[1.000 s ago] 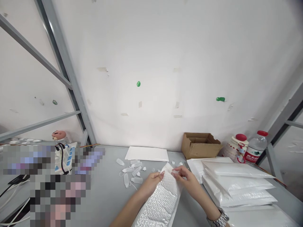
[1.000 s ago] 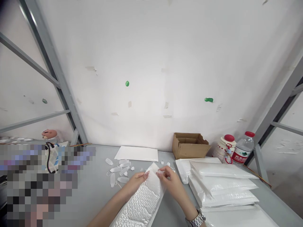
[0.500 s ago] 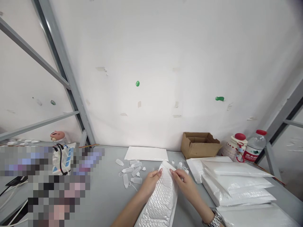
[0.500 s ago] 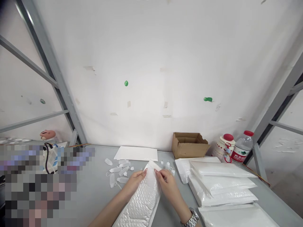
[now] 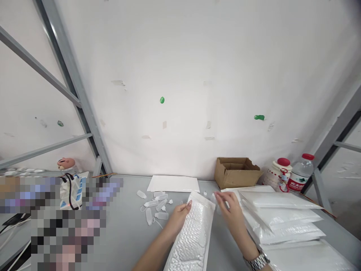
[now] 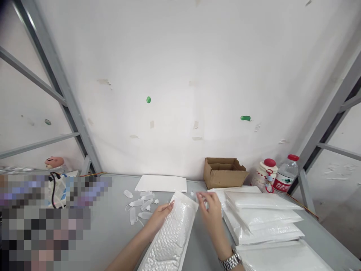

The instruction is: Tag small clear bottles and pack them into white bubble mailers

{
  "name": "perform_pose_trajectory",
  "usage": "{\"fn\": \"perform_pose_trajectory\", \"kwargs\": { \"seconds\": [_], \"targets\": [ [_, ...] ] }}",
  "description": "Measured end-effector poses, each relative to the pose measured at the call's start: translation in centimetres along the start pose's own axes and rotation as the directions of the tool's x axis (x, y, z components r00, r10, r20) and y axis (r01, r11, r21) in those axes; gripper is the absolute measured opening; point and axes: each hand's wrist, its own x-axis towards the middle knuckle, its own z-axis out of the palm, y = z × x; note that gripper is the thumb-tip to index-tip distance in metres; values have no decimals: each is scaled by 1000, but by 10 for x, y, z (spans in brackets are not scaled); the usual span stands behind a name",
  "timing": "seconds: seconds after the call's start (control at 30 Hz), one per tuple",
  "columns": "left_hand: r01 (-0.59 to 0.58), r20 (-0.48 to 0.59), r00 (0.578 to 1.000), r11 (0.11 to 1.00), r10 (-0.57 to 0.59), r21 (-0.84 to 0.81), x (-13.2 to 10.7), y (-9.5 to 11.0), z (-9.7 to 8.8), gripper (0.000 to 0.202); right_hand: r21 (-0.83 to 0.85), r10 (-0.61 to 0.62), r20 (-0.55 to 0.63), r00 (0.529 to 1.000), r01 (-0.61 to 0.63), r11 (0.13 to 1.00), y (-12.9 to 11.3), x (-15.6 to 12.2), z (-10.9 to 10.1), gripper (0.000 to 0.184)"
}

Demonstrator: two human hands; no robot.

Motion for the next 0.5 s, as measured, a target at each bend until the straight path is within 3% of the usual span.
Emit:
{"fn": "perform_pose_trajectory", "kwargs": {
  "seconds": [0.07,0.13,0.33,0.43,0.5],
  "targets": [
    [14,-42,999,1000,-14,-4,2,-1,-3,57,-19,80,-140,987,-84,996,9,6,-6,49],
    [23,-57,998,1000,-24,-17,1,1,-4,57,-61,132,-175,976,-144,988,18,9,-10,55],
    [110,-56,991,982,-119,-156,-4,9,-3,60,-296,155,16,988,-144,944,22,7,-13,44],
    [161,-99,979,972,-179,-174,-5,11,-5,61,-357,150,18,988,-134,924,19,5,-11,43],
    [140,-101,983,985,-150,-103,-6,12,-7,60,-366,140,18,990,-123,922,19,4,-10,43]
  ]
}}
